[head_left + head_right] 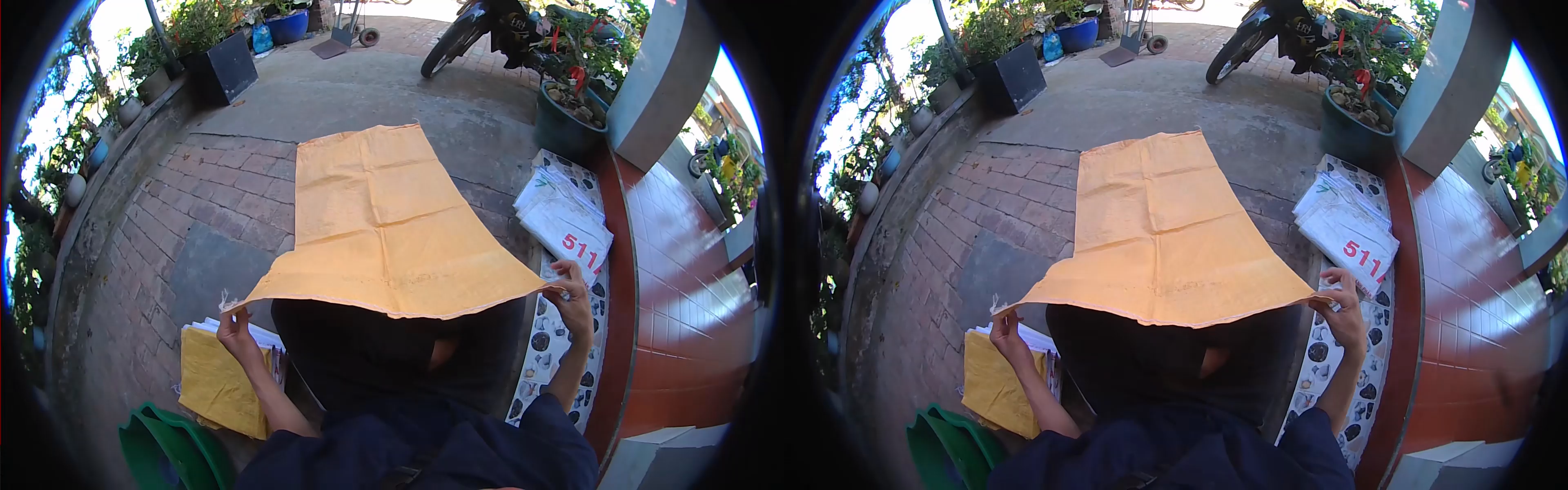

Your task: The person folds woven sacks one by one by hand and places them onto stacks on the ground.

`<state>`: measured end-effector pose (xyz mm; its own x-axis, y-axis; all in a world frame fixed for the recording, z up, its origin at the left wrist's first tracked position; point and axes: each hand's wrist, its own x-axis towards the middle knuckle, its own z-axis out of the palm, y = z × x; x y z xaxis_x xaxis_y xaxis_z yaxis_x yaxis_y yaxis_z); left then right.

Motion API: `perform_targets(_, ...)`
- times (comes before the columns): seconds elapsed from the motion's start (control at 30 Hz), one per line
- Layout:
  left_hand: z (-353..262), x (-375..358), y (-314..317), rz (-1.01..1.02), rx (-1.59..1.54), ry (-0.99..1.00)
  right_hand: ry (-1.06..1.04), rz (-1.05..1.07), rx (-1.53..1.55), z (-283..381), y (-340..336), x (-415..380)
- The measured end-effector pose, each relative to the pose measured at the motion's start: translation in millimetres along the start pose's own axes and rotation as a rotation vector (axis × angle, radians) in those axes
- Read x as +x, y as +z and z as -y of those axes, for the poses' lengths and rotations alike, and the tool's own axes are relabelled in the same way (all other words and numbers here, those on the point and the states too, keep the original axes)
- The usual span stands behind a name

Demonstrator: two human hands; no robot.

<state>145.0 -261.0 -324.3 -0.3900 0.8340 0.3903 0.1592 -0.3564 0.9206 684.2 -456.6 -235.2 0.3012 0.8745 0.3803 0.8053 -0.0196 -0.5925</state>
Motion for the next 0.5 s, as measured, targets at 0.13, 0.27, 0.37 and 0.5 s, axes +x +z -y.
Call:
perform_targets(0.13, -30.1, -1.3, 5.8, -0.068, -0.004, 0.184, -0.06, 0.166, 0.406, 19.7, -22.0, -10.5)
perform_targets(0.27, -26.5, -1.3, -8.2, -0.061, 0.035, 0.212, -0.068, 0.218, 0.476, 31.1, -31.6, -27.6)
perform_targets(0.37, -38.3, -4.2, -12.6, -0.162, 0.085, 0.248, -0.14, 0.163, 0.567, 38.6, -36.1, -39.6)
perform_targets(0.5, -57.9, -4.3, -19.2, -0.251, 0.032, 0.256, -0.295, 0.123, 0.848, 51.3, -45.0, -44.2)
